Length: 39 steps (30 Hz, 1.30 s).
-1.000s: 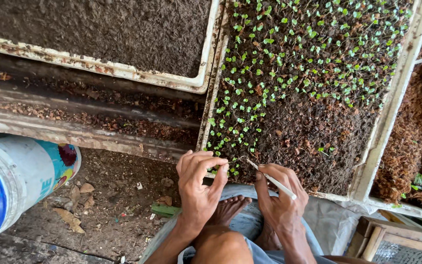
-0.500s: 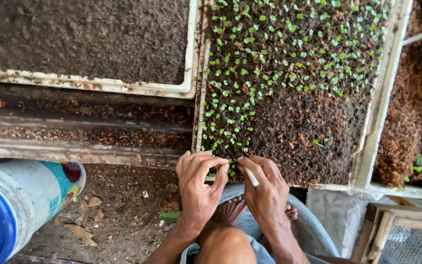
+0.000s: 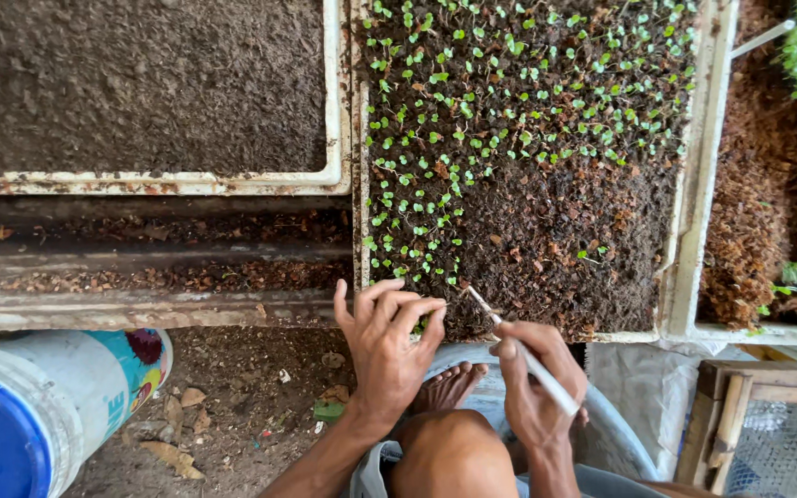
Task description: The person harvests microgreens by using a small tool to loosen the roots and then pulling the small plants out of the growing medium by hand.
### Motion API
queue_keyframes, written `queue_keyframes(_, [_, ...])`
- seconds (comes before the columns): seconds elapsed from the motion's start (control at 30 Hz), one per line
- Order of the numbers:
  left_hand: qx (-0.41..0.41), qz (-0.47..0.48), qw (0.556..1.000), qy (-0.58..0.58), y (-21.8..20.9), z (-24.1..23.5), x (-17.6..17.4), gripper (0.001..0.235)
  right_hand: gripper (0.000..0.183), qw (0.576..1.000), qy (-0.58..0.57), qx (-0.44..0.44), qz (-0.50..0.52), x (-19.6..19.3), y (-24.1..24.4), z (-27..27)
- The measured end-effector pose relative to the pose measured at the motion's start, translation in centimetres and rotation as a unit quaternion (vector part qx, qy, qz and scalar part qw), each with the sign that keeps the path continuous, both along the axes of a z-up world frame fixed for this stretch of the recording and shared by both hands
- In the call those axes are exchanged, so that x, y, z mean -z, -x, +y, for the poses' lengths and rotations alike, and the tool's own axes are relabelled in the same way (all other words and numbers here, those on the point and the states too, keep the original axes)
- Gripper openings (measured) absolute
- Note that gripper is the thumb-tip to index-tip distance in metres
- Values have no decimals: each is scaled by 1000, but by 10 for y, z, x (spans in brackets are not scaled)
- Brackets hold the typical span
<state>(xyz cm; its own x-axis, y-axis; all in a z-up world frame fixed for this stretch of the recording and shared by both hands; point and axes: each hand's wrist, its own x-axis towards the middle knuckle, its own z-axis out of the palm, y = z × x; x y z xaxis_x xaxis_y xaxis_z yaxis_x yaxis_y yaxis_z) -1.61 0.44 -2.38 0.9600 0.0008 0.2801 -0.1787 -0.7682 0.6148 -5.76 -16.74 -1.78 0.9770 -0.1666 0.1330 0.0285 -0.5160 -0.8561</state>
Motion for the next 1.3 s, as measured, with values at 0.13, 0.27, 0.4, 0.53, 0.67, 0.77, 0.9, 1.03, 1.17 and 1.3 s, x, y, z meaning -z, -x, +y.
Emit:
queue_keyframes(0.13, [10,9,999,-35,-3,-3,-1,15,25,1000,4,-6,6,5,13,7])
queue_keyframes(0.27, [2,4,998,-57,-4,-4,0,13,19,998,25,-8,-58,22,22,13])
queue_keyframes(0.4, [-1,5,998,-63,-3,-4,1,12,17,996,37,-34,-78,23,16,14])
queue_keyframes(0.53, [-9,0,997,-72,-3,-6,0,13,16,995,31,-60,-74,23,12,15])
queue_keyframes(0.67, [-3,13,997,-72,-1,-4,-5,19,17,994,55,-59,-67,20,8,17])
queue_keyframes(0.77, [-8,9,999,-46,4,-2,-7,25,17,995,70,-62,-42,11,3,17])
queue_keyframes(0.9, [-36,1,999,12,15,1,-9,14,16,993,93,-64,34,-6,-11,18])
queue_keyframes(1.03, [-9,22,1000,9,26,-1,-1,15,16,993,65,-88,44,-26,-26,19])
queue_keyframes(1.17, [22,40,999,-2,29,-5,7,25,15,991,86,-89,56,-33,-33,20])
queue_keyframes(1.3, [24,46,998,-32,30,-8,21,36,16,988,74,-97,90,-41,-32,16])
